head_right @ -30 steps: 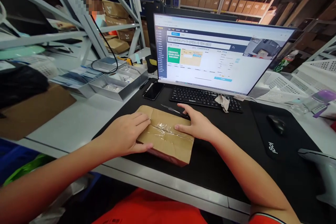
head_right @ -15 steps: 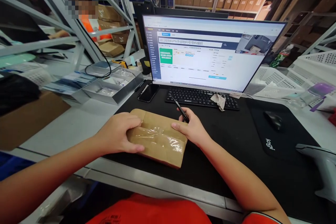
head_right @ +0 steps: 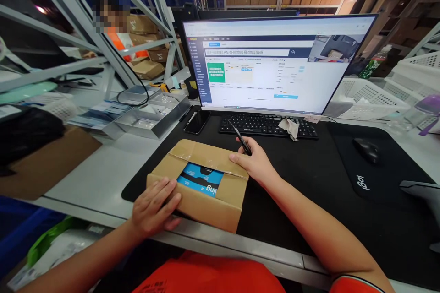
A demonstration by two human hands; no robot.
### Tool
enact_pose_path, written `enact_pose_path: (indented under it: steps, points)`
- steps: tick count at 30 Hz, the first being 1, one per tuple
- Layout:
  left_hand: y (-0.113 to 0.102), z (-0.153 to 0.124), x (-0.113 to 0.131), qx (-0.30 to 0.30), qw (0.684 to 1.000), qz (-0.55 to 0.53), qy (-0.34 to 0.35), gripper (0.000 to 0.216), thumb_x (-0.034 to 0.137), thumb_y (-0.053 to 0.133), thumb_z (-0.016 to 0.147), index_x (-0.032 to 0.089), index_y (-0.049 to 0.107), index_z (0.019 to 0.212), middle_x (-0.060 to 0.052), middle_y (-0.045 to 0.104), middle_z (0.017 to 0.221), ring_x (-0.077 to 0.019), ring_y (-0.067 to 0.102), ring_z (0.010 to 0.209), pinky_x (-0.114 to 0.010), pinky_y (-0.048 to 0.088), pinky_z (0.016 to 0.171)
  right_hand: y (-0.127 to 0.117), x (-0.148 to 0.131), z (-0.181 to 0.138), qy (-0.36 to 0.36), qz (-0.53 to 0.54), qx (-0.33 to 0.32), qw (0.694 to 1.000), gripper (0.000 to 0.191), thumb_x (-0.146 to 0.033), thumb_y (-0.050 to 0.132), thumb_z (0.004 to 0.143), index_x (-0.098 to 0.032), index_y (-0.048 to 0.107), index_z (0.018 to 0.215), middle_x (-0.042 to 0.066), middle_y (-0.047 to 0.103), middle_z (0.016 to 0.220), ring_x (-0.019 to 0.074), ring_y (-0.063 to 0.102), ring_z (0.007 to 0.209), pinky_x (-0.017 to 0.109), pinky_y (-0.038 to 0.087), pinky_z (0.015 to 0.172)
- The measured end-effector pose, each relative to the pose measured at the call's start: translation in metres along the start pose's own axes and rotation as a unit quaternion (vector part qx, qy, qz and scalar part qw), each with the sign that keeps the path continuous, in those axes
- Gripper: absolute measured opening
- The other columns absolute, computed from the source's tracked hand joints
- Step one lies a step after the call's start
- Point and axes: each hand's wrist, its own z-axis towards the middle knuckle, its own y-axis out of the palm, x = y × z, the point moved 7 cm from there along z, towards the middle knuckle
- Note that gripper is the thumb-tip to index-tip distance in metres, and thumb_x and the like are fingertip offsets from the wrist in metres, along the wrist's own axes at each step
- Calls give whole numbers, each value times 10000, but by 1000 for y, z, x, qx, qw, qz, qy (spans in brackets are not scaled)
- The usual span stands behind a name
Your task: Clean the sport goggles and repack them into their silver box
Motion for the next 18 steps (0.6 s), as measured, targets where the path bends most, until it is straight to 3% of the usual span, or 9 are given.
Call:
enact_pose_path:
  steps: [2, 4, 7, 9, 11, 13, 15, 16, 18]
  points:
    - [4, -4, 3, -21, 1000, 12, 8, 297, 383, 485, 1016, 181, 693, 1083, -95, 786, 969, -226, 708, 1096, -403, 406, 1179, 0, 1, 0, -11, -1, 4, 1000, 642, -467, 792, 692, -203, 571, 1235, -37, 547, 850, 129, 488, 715, 276, 395, 650]
    - [2, 1, 1, -52, 998, -19, 25, 363, 422, 479, 1022, 150, 691, 1134, -118, 778, 1059, -233, 666, 1188, -434, 320, 1239, -1, 2, 1, -19, -3, 9, 1000, 637, -472, 779, 706, -206, 562, 1242, -40, 549, 847, 126, 492, 707, 276, 393, 650]
    - [-10, 31, -13, -119, 981, -149, 42, 524, 495, 379, 1042, 92, 694, 1159, -177, 697, 1285, -273, 547, 1357, -430, 401, 1199, 0, 4, 4, -15, -1, 9, 1000, 652, -490, 759, 706, -184, 553, 1244, -38, 558, 825, 133, 507, 693, 281, 404, 646]
    - [-10, 65, -30, -188, 957, -219, 13, 426, 398, 396, 1053, 149, 740, 1018, -121, 671, 1352, -243, 557, 1347, -379, 478, 1136, -1, 2, 5, -29, -28, 4, 999, 619, -506, 723, 740, -173, 569, 1239, -20, 587, 842, 151, 541, 731, 293, 428, 680]
    - [7, 96, -50, -292, 931, -213, -52, 390, 329, 429, 1043, 198, 746, 858, -72, 671, 1355, -240, 610, 1277, -402, 513, 1087, -7, -7, 5, -72, -87, 8, 994, 493, -520, 635, 832, -174, 622, 1182, 13, 628, 886, 175, 578, 809, 309, 444, 739]
    - [30, 121, -58, -363, 907, -203, -61, 307, 413, 536, 993, 188, 724, 1085, -107, 662, 1357, -276, 638, 1229, -438, 547, 1025, -20, -23, 1, -118, -167, 16, 979, 410, -518, 504, 936, -179, 674, 1093, 34, 659, 892, 186, 594, 837, 317, 444, 761]
    - [58, 134, -55, -415, 887, -197, -38, 660, 540, 687, 868, 144, 561, 1381, -169, 576, 1456, -319, 618, 1263, -451, 552, 1016, -37, -40, -10, -137, -251, -2, 958, 419, -496, 427, 992, -191, 694, 1099, 43, 690, 893, 191, 611, 826, 319, 449, 758]
    - [71, 135, -50, -439, 879, -187, -20, 779, 552, 721, 833, 124, 493, 1443, -194, 559, 1466, -332, 626, 1253, -449, 561, 998, -45, -49, -18, -138, -291, -29, 946, 405, -475, 429, 1003, -202, 692, 1144, 45, 711, 924, 194, 626, 837, 319, 456, 771]
    - [93, 129, -41, -464, 873, -151, 24, 762, 492, 717, 852, 96, 473, 1456, -221, 591, 1420, -343, 659, 1205, -442, 583, 951, -58, -64, -40, -134, -355, -111, 919, 352, -417, 477, 1002, -232, 675, 1227, 48, 736, 1065, 202, 658, 934, 319, 471, 844]
